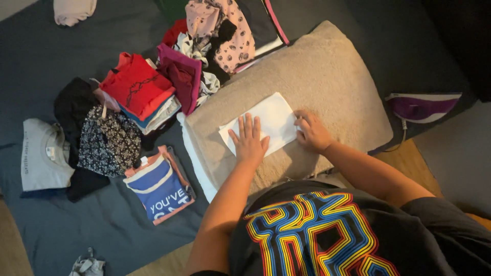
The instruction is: The person unfolds a white t-shirt with text on it and places it on a towel. They use a purple iron to press the shirt, moving the iron back and forth across the fabric. After ironing, the person folds the t-shirt neatly on the towel.
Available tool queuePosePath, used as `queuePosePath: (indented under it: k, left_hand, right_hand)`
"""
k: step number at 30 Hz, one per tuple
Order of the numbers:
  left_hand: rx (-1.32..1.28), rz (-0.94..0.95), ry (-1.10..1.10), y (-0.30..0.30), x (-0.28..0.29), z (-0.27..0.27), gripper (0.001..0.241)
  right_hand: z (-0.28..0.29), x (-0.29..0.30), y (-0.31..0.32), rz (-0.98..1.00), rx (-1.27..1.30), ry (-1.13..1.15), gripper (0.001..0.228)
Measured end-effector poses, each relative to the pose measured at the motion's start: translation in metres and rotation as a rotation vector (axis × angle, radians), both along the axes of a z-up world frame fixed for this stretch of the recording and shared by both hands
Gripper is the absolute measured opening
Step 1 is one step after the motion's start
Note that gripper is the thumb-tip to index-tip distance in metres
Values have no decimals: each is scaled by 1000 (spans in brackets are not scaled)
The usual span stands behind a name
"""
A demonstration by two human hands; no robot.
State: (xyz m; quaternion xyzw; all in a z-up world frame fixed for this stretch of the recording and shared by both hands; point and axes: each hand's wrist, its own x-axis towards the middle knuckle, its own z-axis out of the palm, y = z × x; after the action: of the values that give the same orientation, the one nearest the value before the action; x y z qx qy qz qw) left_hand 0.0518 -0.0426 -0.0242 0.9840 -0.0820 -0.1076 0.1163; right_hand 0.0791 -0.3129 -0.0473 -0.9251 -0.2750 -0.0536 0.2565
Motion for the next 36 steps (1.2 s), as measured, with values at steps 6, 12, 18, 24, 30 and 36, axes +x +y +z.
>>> queuePosePath:
  k: [6,12,18,24,30,36]
  left_hand:
    - [-283,-397,-399,6,-28,-33,48]
    - [-275,-421,-469,3,-50,-15,31]
    - [-175,-426,-444,-17,-62,-7,40]
    - [-135,-465,-475,-51,-56,-25,25]
    - [-232,-503,-570,-151,-22,12,50]
    - [-202,-707,-222,-290,7,-15,73]
  right_hand:
    - [36,-2,-5,181,-37,-77,42]
    - [45,-11,-17,139,-270,-95,25]
    - [83,-31,-10,160,-296,-68,20]
    - [58,-53,-21,161,-295,-257,35]
    - [57,-58,-72,-174,23,-65,46]
    - [45,-70,-167,-728,191,238,67]
